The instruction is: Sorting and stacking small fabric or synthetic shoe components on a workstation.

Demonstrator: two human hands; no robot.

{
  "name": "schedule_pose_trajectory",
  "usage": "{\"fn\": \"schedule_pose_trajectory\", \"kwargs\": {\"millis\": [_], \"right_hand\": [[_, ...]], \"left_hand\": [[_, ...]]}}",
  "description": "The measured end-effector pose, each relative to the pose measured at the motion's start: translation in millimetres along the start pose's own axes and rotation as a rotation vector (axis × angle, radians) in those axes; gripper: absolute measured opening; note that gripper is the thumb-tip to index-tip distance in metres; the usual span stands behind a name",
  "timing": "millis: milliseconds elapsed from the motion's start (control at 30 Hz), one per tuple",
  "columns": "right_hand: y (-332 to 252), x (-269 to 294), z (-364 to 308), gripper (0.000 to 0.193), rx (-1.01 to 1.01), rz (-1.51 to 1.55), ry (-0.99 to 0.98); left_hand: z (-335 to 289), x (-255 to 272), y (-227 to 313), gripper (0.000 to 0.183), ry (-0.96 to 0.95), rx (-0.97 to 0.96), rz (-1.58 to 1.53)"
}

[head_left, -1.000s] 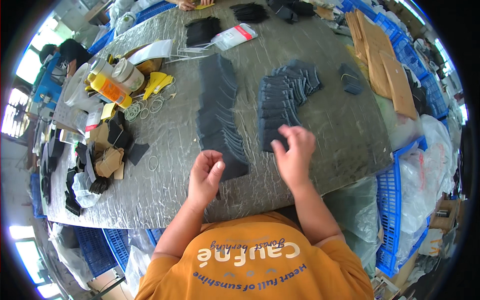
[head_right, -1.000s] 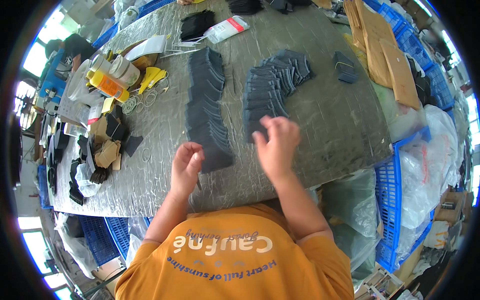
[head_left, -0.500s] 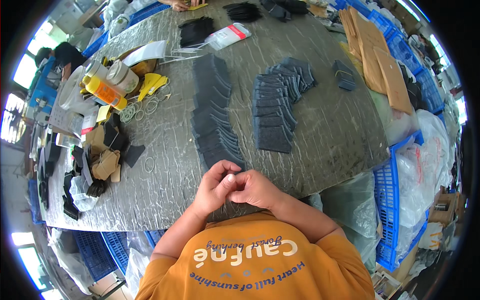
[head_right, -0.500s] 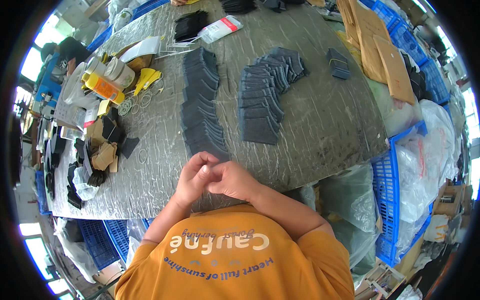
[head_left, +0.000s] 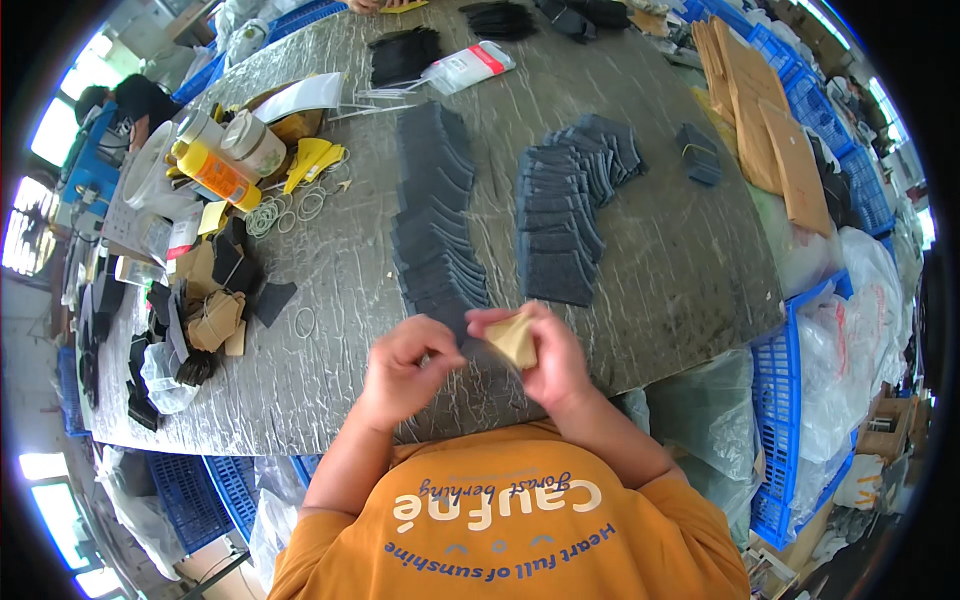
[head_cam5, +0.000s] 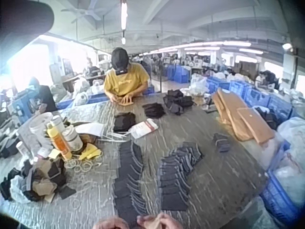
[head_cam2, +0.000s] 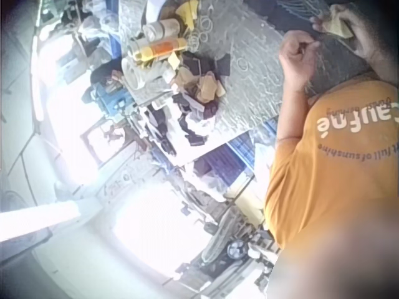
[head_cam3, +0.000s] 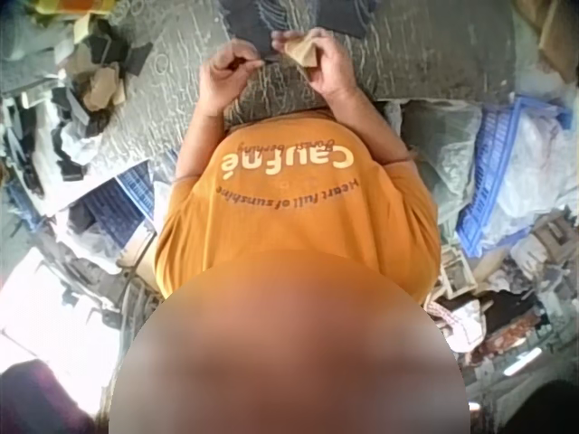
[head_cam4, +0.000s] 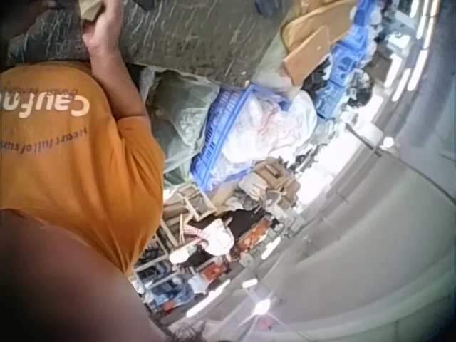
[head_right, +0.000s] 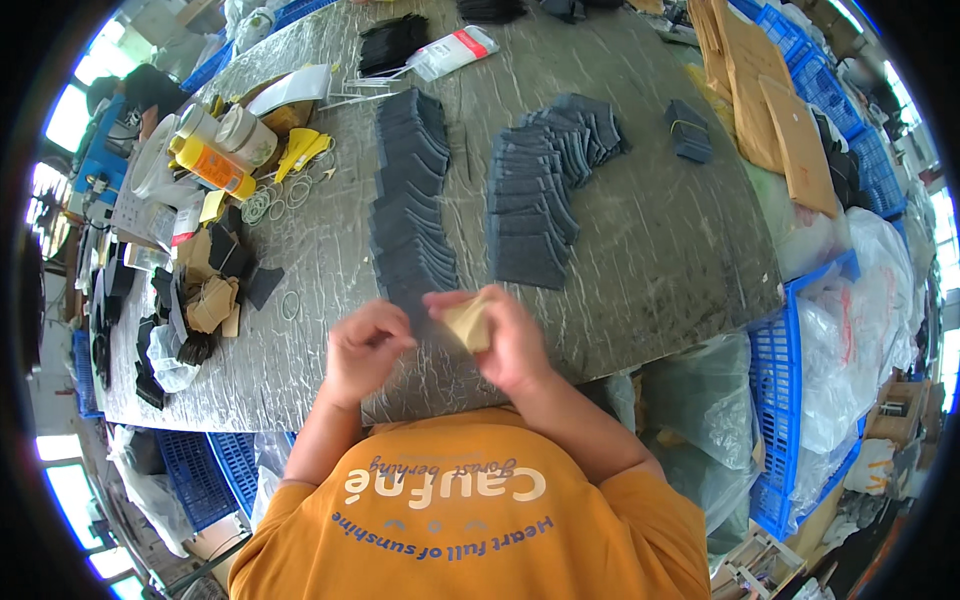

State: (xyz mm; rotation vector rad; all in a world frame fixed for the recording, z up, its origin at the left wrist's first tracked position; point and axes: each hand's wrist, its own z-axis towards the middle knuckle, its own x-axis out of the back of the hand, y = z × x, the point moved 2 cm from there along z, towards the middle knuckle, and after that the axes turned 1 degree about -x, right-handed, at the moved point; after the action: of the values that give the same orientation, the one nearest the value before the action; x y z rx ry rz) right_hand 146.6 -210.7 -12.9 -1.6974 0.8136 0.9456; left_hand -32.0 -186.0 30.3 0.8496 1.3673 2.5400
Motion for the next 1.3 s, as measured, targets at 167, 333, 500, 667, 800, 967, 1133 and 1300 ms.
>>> {"fn": "schedule_pose_trajectory", "kwargs": {"millis": [167, 333, 500, 667, 800, 967, 1133, 1300], "right_hand": [[-43, 48, 8, 0.007, 0.249, 0.230, 0.125], [-40, 43, -3, 0.008, 0.283, -0.169, 0.279], [-30, 52, -8, 0.011, 0.275, -0.361, 0.289], [-27, 55, -8, 0.010, 0.261, -0.425, 0.279], [-20, 52, -11, 0.006, 0.329, -0.891, 0.182], [-17, 24, -15, 0.010, 0.500, -1.412, -0.003], [-6, 13, -22, 0.032, 0.562, -1.956, -0.288], [0, 11, -22, 0.050, 0.535, -2.161, -0.381]], "left_hand": [[-27, 23, -48, 0.006, 0.318, 0.857, -0.231], [-27, 19, -59, 0.006, 0.251, 0.899, -0.203], [-19, 13, -58, 0.004, 0.211, 0.947, -0.077], [-17, 12, -57, 0.005, 0.228, 0.952, -0.076], [-15, 11, -55, 0.006, 0.235, 0.952, -0.043], [-14, 12, -54, 0.007, 0.237, 0.958, -0.015], [-15, 12, -56, 0.008, 0.247, 0.960, -0.001], [-15, 9, -56, 0.011, 0.273, 0.892, 0.103]]}}
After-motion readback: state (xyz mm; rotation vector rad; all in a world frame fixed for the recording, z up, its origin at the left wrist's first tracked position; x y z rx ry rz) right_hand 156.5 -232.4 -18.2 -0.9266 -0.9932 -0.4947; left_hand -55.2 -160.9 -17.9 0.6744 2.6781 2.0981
